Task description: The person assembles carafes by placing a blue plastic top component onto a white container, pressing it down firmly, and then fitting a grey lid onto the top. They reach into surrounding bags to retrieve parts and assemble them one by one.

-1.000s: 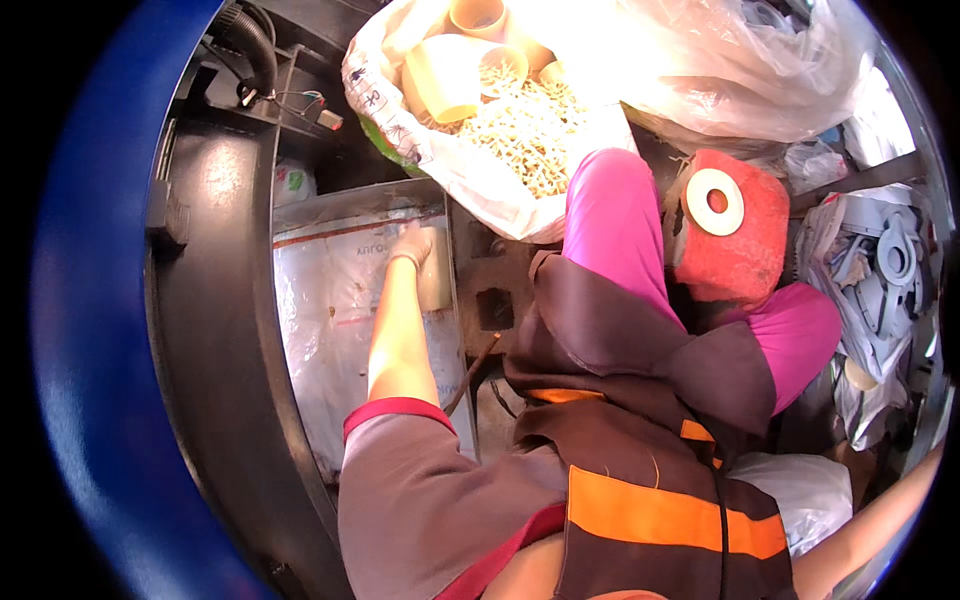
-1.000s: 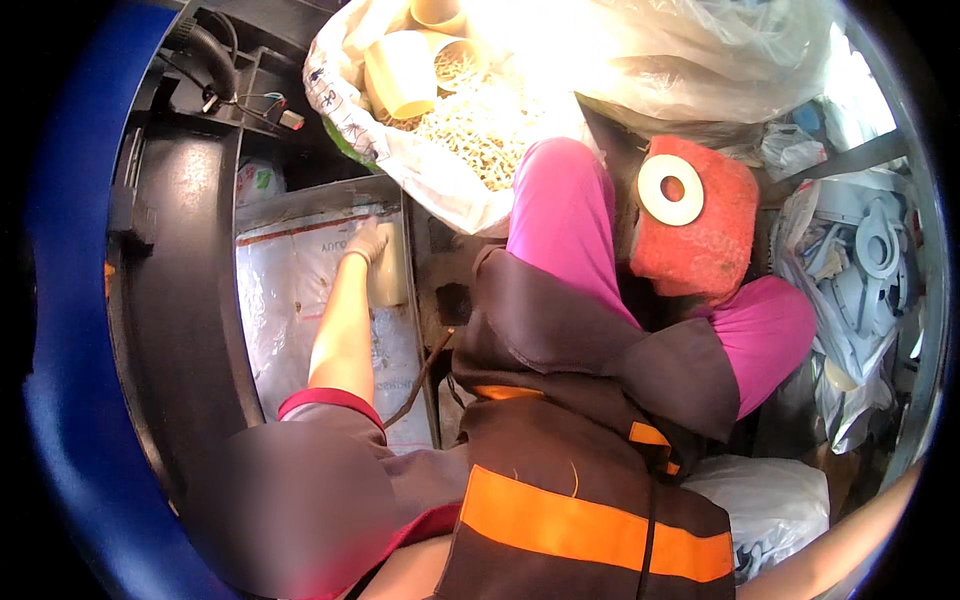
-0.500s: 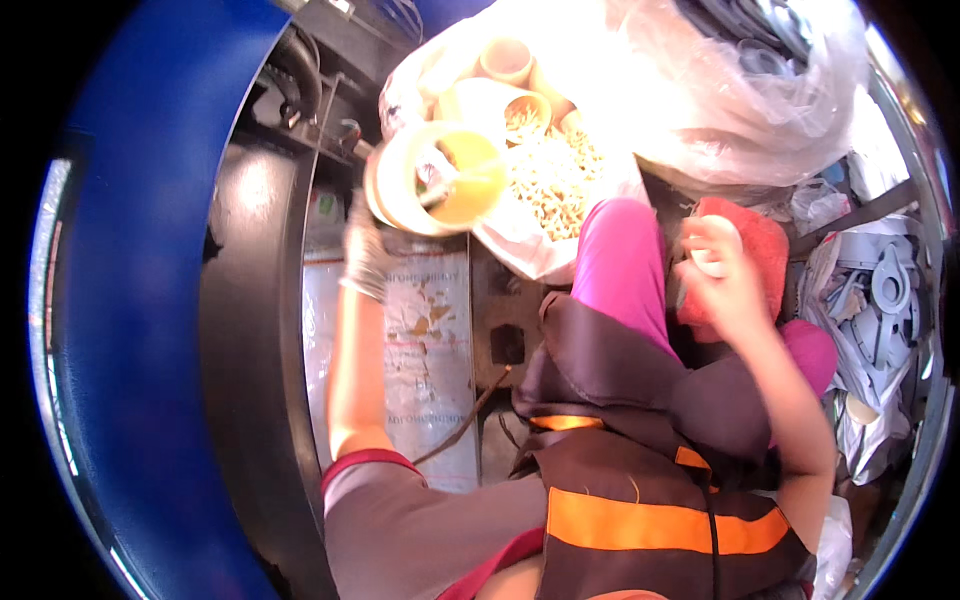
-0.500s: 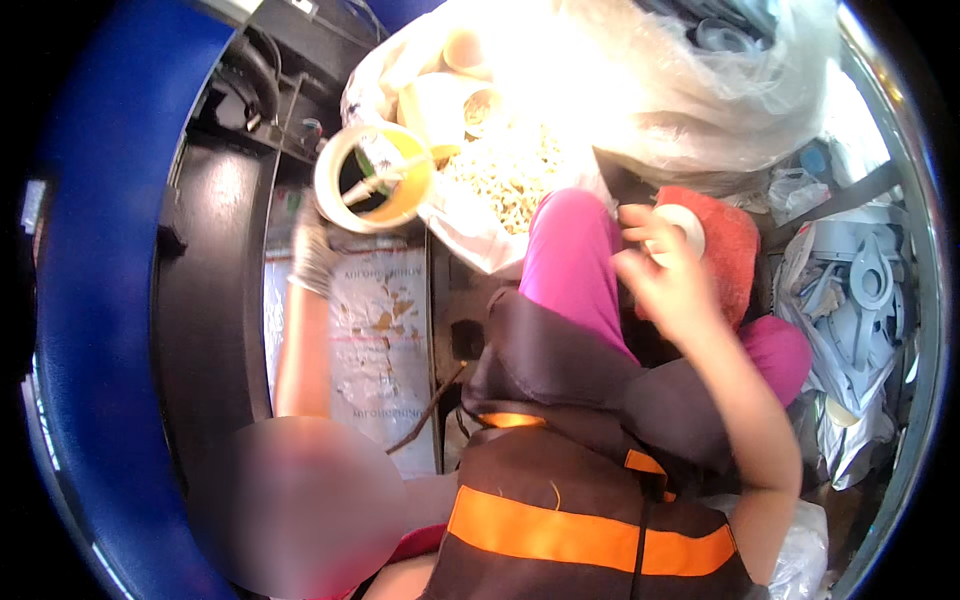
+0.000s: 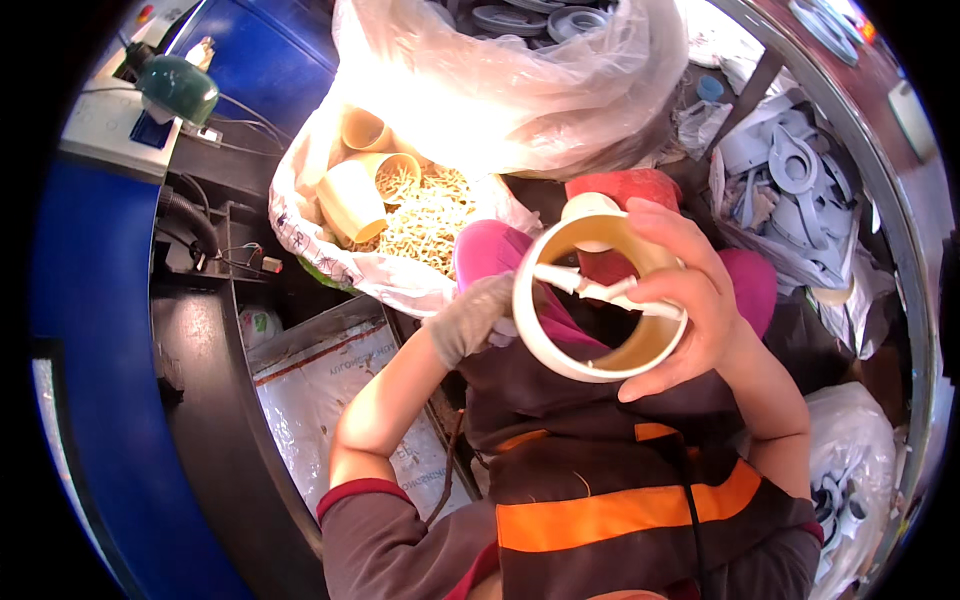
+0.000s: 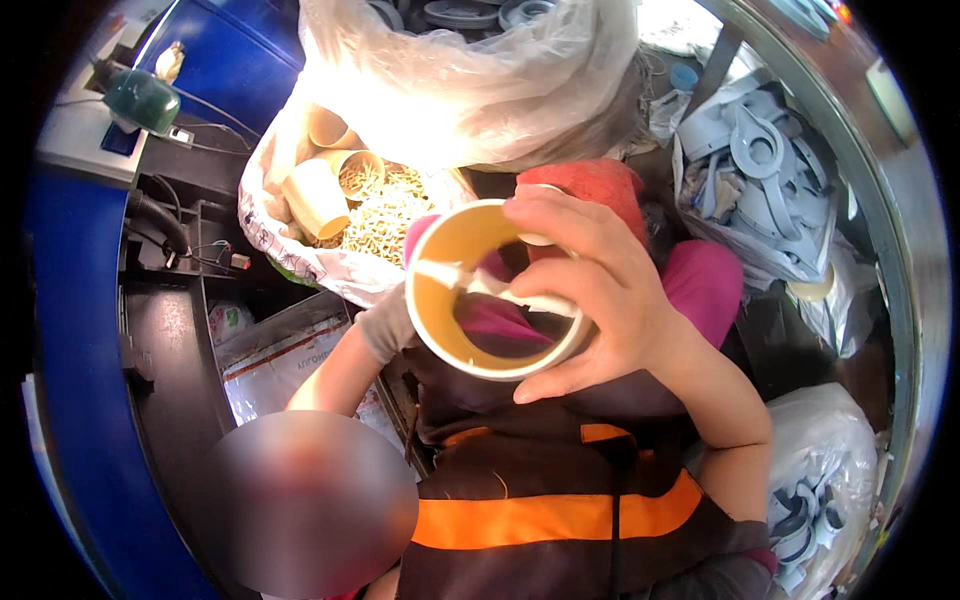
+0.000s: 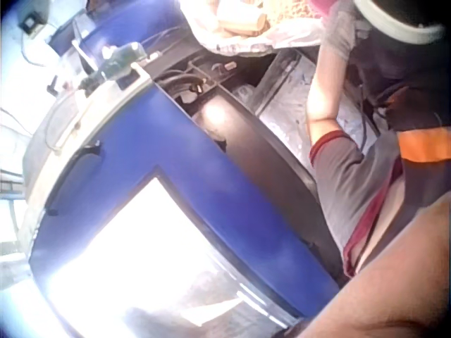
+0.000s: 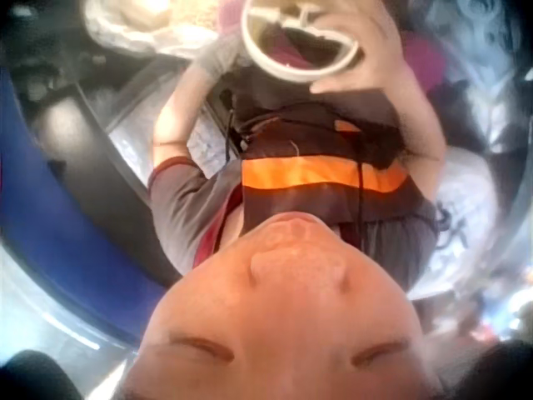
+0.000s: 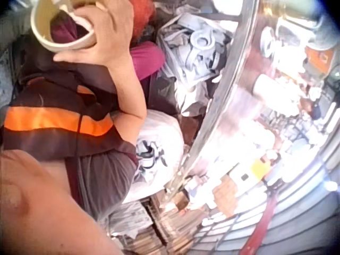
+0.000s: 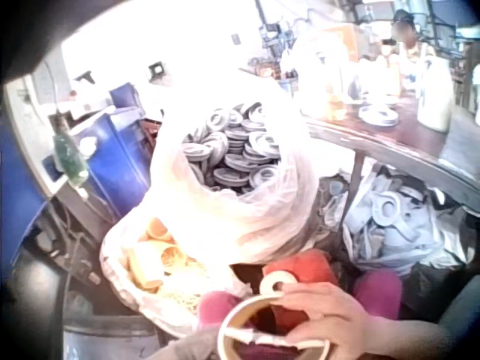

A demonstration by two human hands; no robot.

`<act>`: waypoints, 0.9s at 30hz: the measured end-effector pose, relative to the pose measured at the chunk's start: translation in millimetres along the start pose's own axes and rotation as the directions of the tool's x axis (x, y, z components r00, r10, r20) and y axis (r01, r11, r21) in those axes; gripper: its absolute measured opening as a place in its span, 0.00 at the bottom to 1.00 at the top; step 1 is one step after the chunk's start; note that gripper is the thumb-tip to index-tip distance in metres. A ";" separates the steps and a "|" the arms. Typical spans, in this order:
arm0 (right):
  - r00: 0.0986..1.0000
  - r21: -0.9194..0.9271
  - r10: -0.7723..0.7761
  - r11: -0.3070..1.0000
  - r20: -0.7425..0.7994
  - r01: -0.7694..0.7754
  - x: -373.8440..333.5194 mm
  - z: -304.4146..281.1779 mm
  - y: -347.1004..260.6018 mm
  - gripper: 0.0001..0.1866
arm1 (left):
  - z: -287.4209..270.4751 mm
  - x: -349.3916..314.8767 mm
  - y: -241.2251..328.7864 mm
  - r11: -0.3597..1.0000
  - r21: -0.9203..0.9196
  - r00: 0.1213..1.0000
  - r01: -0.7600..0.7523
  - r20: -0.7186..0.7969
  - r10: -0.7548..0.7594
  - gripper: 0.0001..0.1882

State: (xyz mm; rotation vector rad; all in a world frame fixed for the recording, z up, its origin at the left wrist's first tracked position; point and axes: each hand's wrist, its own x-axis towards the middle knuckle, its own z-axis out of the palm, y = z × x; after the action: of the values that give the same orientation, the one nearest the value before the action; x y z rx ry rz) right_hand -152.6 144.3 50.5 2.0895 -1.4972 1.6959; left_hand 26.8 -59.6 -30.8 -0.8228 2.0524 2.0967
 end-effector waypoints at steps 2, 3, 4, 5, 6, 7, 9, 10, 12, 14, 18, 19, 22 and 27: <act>0.970 -0.183 0.226 0.961 0.095 -0.206 -8.1 -3.3 -6.1 0.35 | -3.1 29.8 -30.8 0.936 0.228 0.958 -0.269 -0.035 0.284 0.15; 0.945 -0.273 0.326 0.913 0.036 -0.304 -18.6 -2.3 -6.4 0.35 | 1.1 33.4 -24.4 0.899 0.241 0.916 -0.364 -0.080 0.392 0.14; 0.907 -0.349 0.420 0.845 -0.035 -0.405 -32.7 1.7 -5.8 0.34 | 16.1 19.6 11.6 0.870 0.273 0.880 -0.410 -0.131 0.456 0.13; 0.846 -0.313 0.527 0.792 -0.082 -0.523 -44.1 10.5 -4.8 0.33 | 29.1 2.6 46.3 0.839 0.312 0.836 -0.445 -0.191 0.514 0.12; 0.782 -0.281 0.623 0.752 0.006 -0.596 -60.7 17.1 0.5 0.33 | 39.0 -8.3 51.2 0.820 0.340 0.860 -0.461 -0.057 0.507 0.15; 0.751 -0.278 0.660 0.724 0.015 -0.631 -69.5 22.5 0.1 0.33 | 47.3 -10.9 56.6 0.605 0.562 0.760 -0.564 0.067 0.647 0.17; 0.711 -0.260 0.703 0.687 0.000 -0.679 -71.7 25.1 -1.1 0.32 | 57.4 -11.3 59.9 0.342 0.721 0.647 -0.603 0.191 0.738 0.20; 0.703 -0.244 0.711 0.678 -0.025 -0.694 -66.8 22.8 -1.8 0.32 | 59.0 -9.0 61.0 0.359 0.723 0.646 -0.591 0.156 0.747 0.21; 0.732 -0.226 0.681 0.710 -0.018 -0.667 -50.6 14.6 -6.9 0.29 | 53.3 -10.0 64.6 0.428 0.682 0.689 -0.593 0.155 0.708 0.22; 0.614 -0.130 0.785 0.620 0.085 -0.774 -36.5 4.3 -15.6 0.28 | 45.7 -14.6 70.3 0.536 0.589 0.754 -0.605 0.209 0.623 0.22; 0.527 0.096 0.797 0.524 0.297 -0.846 -66.1 16.5 1.8 0.22 | 52.6 -6.8 67.8 0.437 0.513 0.662 -0.738 0.428 0.615 0.15; 0.502 0.204 0.794 0.459 0.342 -0.865 -76.9 23.5 2.7 0.19 | 55.8 -7.1 60.8 0.635 0.442 0.773 -0.634 0.364 0.520 0.13; 0.472 0.420 0.803 0.311 0.363 -0.852 -87.6 34.2 4.5 0.16 | 45.7 -10.4 61.0 0.688 0.612 0.912 -0.390 0.360 0.196 0.13; 0.727 0.067 0.638 0.739 0.254 -0.671 -76.4 47.0 -2.0 0.17 | 29.5 -21.8 19.8 0.669 0.468 0.812 -0.578 0.242 0.532 0.08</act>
State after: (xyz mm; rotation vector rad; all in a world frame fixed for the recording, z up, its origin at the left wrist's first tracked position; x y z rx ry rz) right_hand -111.5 166.0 -26.3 1.9847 -2.4920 1.8596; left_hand 27.8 -26.8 -5.1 0.0007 2.8840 1.5428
